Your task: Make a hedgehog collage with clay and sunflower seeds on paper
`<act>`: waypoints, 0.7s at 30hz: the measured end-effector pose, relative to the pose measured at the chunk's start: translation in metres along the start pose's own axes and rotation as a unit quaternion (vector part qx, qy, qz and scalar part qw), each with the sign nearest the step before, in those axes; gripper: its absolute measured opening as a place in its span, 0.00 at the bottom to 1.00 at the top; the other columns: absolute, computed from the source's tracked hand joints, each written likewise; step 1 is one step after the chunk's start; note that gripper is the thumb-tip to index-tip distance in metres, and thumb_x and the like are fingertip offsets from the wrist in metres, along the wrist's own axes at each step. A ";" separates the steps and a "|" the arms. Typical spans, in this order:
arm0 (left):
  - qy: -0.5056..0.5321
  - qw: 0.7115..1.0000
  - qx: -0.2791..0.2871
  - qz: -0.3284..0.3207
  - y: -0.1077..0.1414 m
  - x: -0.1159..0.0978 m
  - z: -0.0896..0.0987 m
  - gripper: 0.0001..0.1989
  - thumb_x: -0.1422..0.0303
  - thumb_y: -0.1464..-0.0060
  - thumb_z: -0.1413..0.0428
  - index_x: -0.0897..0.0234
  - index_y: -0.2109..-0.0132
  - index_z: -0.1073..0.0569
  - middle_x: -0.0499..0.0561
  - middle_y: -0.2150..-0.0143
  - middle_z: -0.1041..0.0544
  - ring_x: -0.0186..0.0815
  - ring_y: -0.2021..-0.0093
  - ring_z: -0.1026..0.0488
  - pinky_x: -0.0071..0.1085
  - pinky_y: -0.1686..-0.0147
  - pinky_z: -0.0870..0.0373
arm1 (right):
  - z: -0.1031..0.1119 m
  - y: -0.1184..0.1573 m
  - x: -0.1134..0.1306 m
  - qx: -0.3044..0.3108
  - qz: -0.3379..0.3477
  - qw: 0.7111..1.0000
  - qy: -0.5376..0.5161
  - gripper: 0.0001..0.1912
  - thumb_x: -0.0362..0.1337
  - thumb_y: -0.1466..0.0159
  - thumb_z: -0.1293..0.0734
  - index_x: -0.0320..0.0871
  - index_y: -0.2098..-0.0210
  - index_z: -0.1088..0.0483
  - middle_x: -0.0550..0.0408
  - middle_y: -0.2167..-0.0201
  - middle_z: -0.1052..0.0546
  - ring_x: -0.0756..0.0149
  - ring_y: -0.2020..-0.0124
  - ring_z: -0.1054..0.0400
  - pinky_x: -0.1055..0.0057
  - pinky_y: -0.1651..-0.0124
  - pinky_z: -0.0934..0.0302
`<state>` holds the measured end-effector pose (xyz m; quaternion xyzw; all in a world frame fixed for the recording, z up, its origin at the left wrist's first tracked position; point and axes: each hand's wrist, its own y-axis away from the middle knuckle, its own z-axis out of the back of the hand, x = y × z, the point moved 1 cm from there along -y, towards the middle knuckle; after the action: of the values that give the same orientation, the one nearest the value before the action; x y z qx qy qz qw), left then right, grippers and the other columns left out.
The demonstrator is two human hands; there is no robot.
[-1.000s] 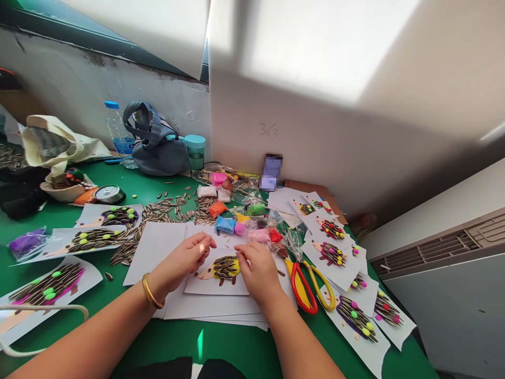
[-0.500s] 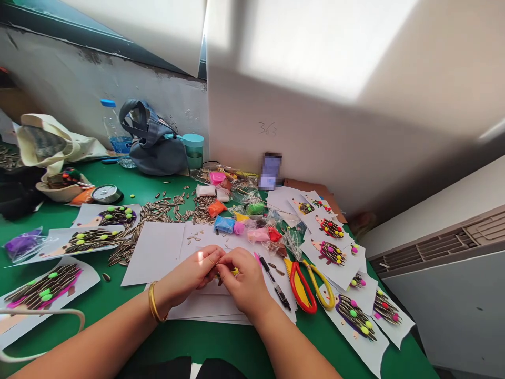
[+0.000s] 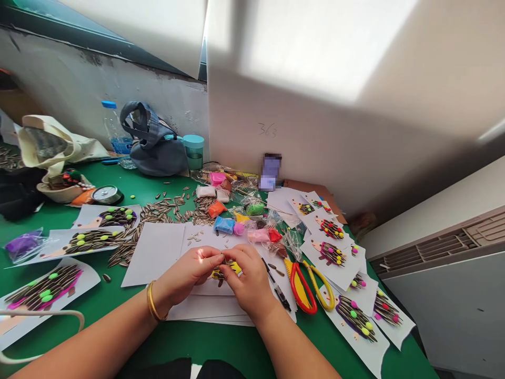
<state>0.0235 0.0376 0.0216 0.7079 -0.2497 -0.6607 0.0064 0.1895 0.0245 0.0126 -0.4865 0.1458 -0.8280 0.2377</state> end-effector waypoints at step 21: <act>0.068 0.989 0.100 0.083 0.004 -0.003 -0.003 0.05 0.67 0.55 0.50 0.63 0.70 0.38 0.40 0.81 0.41 0.22 0.83 0.54 0.26 0.82 0.65 | -0.003 0.004 -0.002 0.000 0.046 0.999 0.026 0.07 0.35 0.33 0.34 0.46 0.59 0.24 0.51 0.67 0.24 0.61 0.64 0.30 0.64 0.60 0.36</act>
<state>0.0252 0.0339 0.0267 0.7250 -0.3709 -0.5804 0.0072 0.1881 0.0224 0.0080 -0.4576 0.1741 -0.8284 0.2720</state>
